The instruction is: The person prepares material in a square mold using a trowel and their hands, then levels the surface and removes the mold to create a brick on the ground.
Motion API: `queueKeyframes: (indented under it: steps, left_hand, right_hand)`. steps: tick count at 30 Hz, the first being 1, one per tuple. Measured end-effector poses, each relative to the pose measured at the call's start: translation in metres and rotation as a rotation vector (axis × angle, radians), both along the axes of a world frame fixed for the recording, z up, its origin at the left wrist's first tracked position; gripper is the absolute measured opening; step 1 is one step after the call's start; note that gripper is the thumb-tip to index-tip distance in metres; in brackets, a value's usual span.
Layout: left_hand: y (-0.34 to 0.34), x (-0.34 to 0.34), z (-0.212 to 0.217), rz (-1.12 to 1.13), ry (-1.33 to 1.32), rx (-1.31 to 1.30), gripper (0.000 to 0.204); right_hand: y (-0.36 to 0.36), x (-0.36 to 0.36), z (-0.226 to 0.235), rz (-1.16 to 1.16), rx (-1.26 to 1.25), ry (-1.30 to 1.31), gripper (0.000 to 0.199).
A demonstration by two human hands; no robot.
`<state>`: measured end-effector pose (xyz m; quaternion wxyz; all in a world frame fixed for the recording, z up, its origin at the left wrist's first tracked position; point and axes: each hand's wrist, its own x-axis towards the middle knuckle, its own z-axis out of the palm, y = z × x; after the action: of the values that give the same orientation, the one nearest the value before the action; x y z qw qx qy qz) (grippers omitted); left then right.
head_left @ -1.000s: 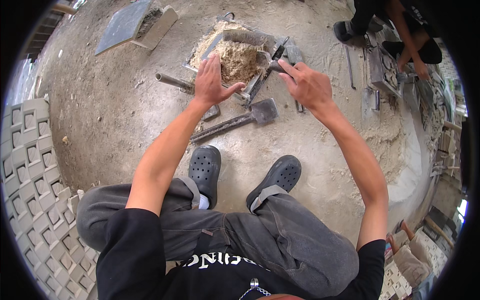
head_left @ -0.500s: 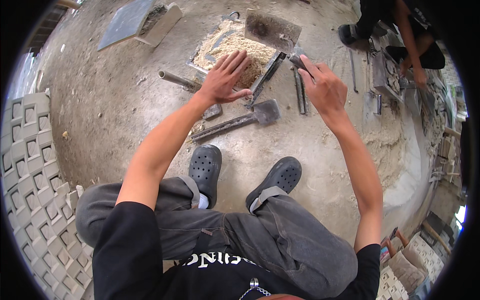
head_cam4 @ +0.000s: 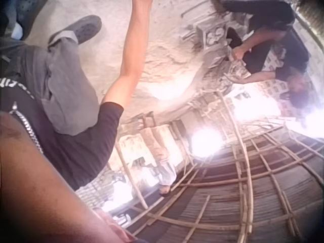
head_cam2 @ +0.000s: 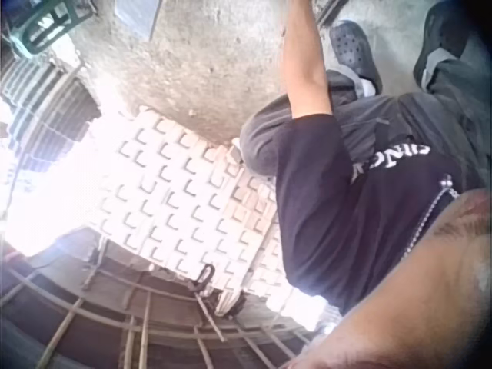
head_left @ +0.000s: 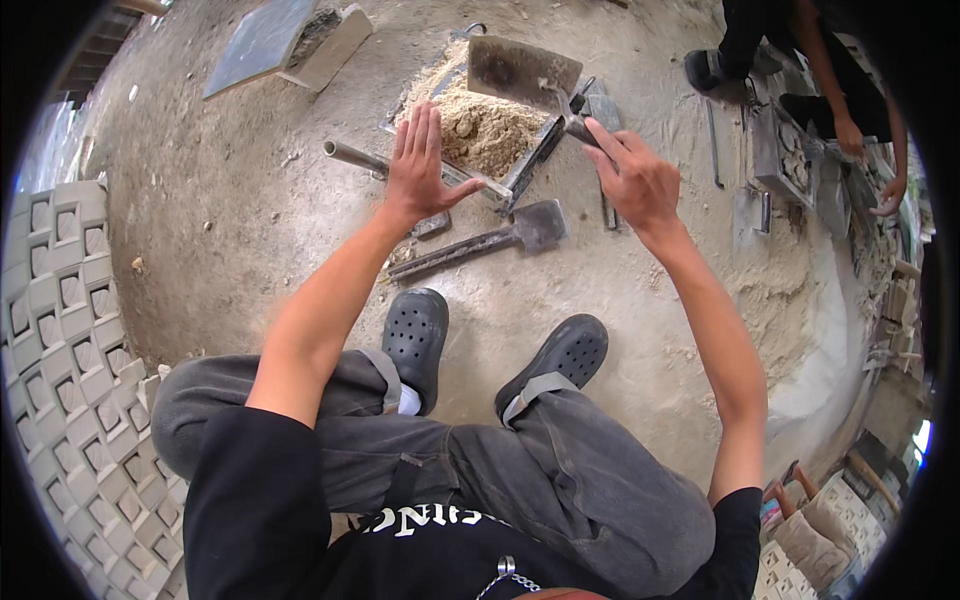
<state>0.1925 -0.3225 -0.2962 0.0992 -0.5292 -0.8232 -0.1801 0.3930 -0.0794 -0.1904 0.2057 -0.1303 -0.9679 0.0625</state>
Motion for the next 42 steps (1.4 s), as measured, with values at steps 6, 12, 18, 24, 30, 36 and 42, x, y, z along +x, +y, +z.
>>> queueKeyframes:
  steps: [6, 12, 18, 24, 30, 36, 42]
  left_hand:
    - [0.003, 0.041, -0.009, 0.275, -0.133, 0.127, 0.133]
    - [0.009, 0.072, -0.009, 0.271, -0.221, 0.08, 0.125]
    - [0.023, 0.094, -0.005, 0.284, -0.238, 0.001, 0.118]
    - [0.017, 0.093, -0.002, 0.211, -0.187, 0.018, 0.1]
    - [0.02, 0.057, 0.002, 0.249, -0.091, 0.167, 0.044]
    - [0.038, 0.036, 0.026, 0.126, -0.053, 0.069, 0.018]
    - [0.038, 0.021, 0.024, -0.063, -0.073, 0.01, 0.017]
  right_hand:
    - [0.018, -0.017, -0.013, 0.28, 0.082, 0.01, 0.037]
    - [0.026, 0.002, -0.014, 0.365, 0.118, -0.018, 0.041]
    - [0.017, 0.015, -0.001, 0.238, 0.037, -0.005, 0.04]
    - [0.018, 0.027, -0.008, 0.204, 0.015, -0.008, 0.038]
    - [0.019, 0.041, -0.008, 0.074, -0.006, 0.013, 0.036]
    - [0.02, 0.053, -0.01, 0.05, -0.012, 0.018, 0.033]
    - [0.016, 0.054, -0.012, 0.007, -0.062, 0.054, 0.033]
